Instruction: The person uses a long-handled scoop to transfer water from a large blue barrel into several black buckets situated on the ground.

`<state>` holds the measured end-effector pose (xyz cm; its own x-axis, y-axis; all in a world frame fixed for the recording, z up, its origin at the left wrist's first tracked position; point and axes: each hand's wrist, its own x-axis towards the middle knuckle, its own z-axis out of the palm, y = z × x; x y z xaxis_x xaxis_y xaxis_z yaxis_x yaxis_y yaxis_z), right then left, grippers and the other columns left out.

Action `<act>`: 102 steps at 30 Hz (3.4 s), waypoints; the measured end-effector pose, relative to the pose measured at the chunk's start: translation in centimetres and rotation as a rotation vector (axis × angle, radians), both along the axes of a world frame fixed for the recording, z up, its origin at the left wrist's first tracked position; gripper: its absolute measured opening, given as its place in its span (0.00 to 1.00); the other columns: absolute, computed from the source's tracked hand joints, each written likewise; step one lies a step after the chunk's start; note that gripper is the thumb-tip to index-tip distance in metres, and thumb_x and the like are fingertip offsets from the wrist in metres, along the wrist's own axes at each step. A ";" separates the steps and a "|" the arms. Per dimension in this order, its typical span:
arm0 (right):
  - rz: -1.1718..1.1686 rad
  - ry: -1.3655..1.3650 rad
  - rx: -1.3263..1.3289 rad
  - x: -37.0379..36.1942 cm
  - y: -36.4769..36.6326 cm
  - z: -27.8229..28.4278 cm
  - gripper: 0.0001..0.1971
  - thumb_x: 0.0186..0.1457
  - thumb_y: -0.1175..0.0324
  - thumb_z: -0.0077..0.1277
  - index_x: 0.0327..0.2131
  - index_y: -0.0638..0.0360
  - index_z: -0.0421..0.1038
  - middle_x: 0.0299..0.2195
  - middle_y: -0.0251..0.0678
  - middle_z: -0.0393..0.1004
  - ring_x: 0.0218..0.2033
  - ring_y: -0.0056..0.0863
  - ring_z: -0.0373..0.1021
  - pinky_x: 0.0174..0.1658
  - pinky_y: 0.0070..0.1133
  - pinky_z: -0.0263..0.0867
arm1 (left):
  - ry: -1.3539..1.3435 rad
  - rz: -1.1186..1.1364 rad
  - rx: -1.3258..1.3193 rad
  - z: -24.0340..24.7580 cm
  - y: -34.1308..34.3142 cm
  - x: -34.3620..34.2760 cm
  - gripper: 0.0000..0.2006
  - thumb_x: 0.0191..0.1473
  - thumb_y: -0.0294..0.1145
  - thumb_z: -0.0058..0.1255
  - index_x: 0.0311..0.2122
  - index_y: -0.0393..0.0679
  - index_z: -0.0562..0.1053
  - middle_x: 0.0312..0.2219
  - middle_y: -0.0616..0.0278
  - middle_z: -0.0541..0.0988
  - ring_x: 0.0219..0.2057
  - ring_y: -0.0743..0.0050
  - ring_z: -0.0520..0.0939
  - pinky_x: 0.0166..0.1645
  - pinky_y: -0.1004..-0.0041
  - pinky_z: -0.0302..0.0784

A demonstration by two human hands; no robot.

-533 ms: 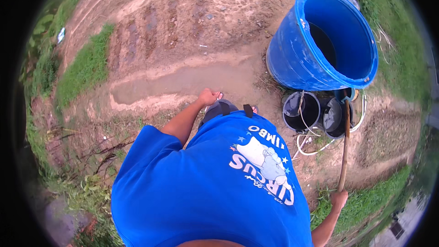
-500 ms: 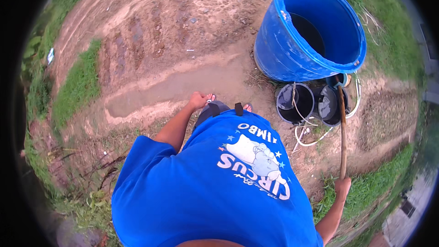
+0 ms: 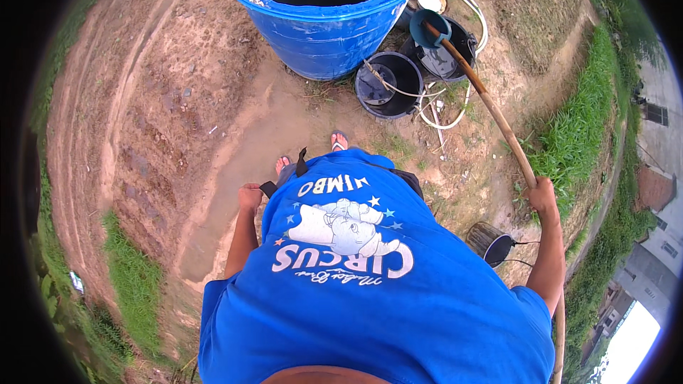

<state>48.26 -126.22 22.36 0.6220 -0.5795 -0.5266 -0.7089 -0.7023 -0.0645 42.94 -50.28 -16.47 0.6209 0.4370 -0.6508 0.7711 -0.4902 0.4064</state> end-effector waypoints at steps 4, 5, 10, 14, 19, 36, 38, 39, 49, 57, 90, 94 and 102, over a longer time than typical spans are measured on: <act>0.148 0.011 -0.134 -1.8 -2.5 -2.2 0.10 0.38 0.77 0.55 0.28 0.68 0.69 0.20 0.45 0.72 0.19 0.39 0.71 0.20 0.33 0.65 | -0.098 -0.072 0.005 -0.1 -1.1 3.1 0.13 0.37 0.23 0.52 0.33 0.40 0.80 0.25 0.54 0.82 0.30 0.64 0.83 0.37 0.70 0.78; 0.249 0.006 -0.236 -1.9 -3.0 -3.3 0.10 0.38 0.77 0.54 0.29 0.68 0.70 0.23 0.48 0.74 0.23 0.44 0.72 0.25 0.35 0.67 | -0.090 -0.043 -0.030 0.0 -1.4 3.8 0.13 0.37 0.23 0.53 0.33 0.39 0.80 0.25 0.54 0.82 0.29 0.65 0.83 0.37 0.70 0.78; 0.230 0.119 -0.429 1.6 -1.2 -6.9 0.11 0.44 0.74 0.48 0.35 0.65 0.71 0.36 0.53 0.75 0.41 0.53 0.72 0.42 0.41 0.68 | -0.063 -0.010 -0.153 3.4 -5.8 7.9 0.12 0.40 0.23 0.57 0.34 0.36 0.78 0.25 0.56 0.81 0.25 0.70 0.81 0.31 0.71 0.77; 0.259 0.225 -0.472 3.4 0.4 -10.2 0.11 0.50 0.72 0.47 0.39 0.63 0.69 0.39 0.50 0.75 0.43 0.49 0.73 0.44 0.39 0.70 | -0.114 0.168 -0.351 3.6 -5.6 7.4 0.09 0.44 0.21 0.55 0.34 0.34 0.77 0.24 0.57 0.80 0.23 0.71 0.80 0.26 0.72 0.75; 0.322 0.253 -0.502 3.0 -0.3 -14.3 0.12 0.52 0.70 0.47 0.39 0.65 0.71 0.38 0.48 0.77 0.39 0.45 0.76 0.40 0.35 0.73 | -0.059 0.220 -0.277 3.7 -5.0 5.6 0.08 0.43 0.23 0.56 0.32 0.34 0.77 0.23 0.58 0.80 0.21 0.71 0.79 0.25 0.72 0.75; -0.462 -0.047 0.213 -6.6 5.6 -9.4 0.08 0.42 0.78 0.59 0.23 0.69 0.68 0.12 0.33 0.64 0.08 0.24 0.61 0.10 0.23 0.54 | -0.084 -0.087 -0.248 1.1 -4.2 9.6 0.09 0.44 0.29 0.54 0.29 0.33 0.77 0.22 0.54 0.80 0.22 0.67 0.81 0.28 0.71 0.77; -0.504 -0.099 0.260 -8.7 6.8 -8.0 0.08 0.43 0.79 0.58 0.23 0.70 0.68 0.12 0.33 0.64 0.08 0.23 0.60 0.10 0.23 0.54 | -0.053 -0.071 -0.276 2.2 -4.9 12.8 0.10 0.45 0.30 0.53 0.29 0.33 0.77 0.23 0.53 0.81 0.24 0.65 0.81 0.31 0.70 0.78; -0.473 -0.110 0.279 -9.2 7.5 -7.1 0.07 0.45 0.78 0.57 0.21 0.68 0.67 0.12 0.33 0.65 0.08 0.21 0.60 0.10 0.22 0.54 | -0.047 -0.083 -0.274 2.0 -4.8 13.3 0.10 0.45 0.30 0.53 0.30 0.34 0.78 0.24 0.53 0.81 0.25 0.64 0.82 0.33 0.69 0.78; -0.444 -0.055 0.365 -20.4 10.7 3.0 0.06 0.44 0.77 0.54 0.22 0.62 0.65 0.13 0.32 0.65 0.08 0.21 0.60 0.10 0.19 0.56 | 0.035 -0.780 0.043 1.0 -2.7 14.8 0.16 0.48 0.40 0.45 0.35 0.45 0.81 0.41 0.53 0.80 0.49 0.55 0.76 0.55 0.65 0.69; -0.300 0.118 0.430 -19.4 12.6 13.3 0.06 0.41 0.77 0.53 0.21 0.63 0.64 0.12 0.33 0.66 0.08 0.22 0.62 0.11 0.19 0.59 | 0.020 -0.703 -0.033 -2.2 -1.7 11.5 0.19 0.48 0.40 0.44 0.35 0.37 0.80 0.42 0.48 0.79 0.50 0.53 0.75 0.55 0.65 0.69; 1.512 0.048 0.137 15.3 75.8 -15.3 0.15 0.44 0.72 0.48 0.37 0.69 0.74 0.37 0.58 0.75 0.43 0.51 0.72 0.48 0.37 0.67 | 0.143 0.328 0.029 1.0 14.0 -20.7 0.17 0.46 0.40 0.44 0.31 0.39 0.80 0.37 0.47 0.80 0.44 0.51 0.79 0.52 0.62 0.73; 1.549 -0.024 0.046 15.1 82.2 -16.6 0.16 0.45 0.71 0.49 0.38 0.68 0.74 0.40 0.56 0.75 0.45 0.51 0.71 0.49 0.37 0.67 | 0.069 0.588 -0.048 0.6 13.1 -24.0 0.18 0.46 0.41 0.45 0.29 0.38 0.80 0.35 0.46 0.80 0.41 0.49 0.80 0.50 0.61 0.74; 1.494 -0.111 0.059 13.7 87.0 -16.7 0.16 0.44 0.70 0.51 0.37 0.70 0.75 0.37 0.59 0.75 0.45 0.51 0.72 0.49 0.36 0.67 | 0.048 0.738 -0.140 1.9 13.2 -22.7 0.14 0.43 0.38 0.50 0.28 0.39 0.80 0.34 0.45 0.80 0.40 0.50 0.81 0.49 0.62 0.75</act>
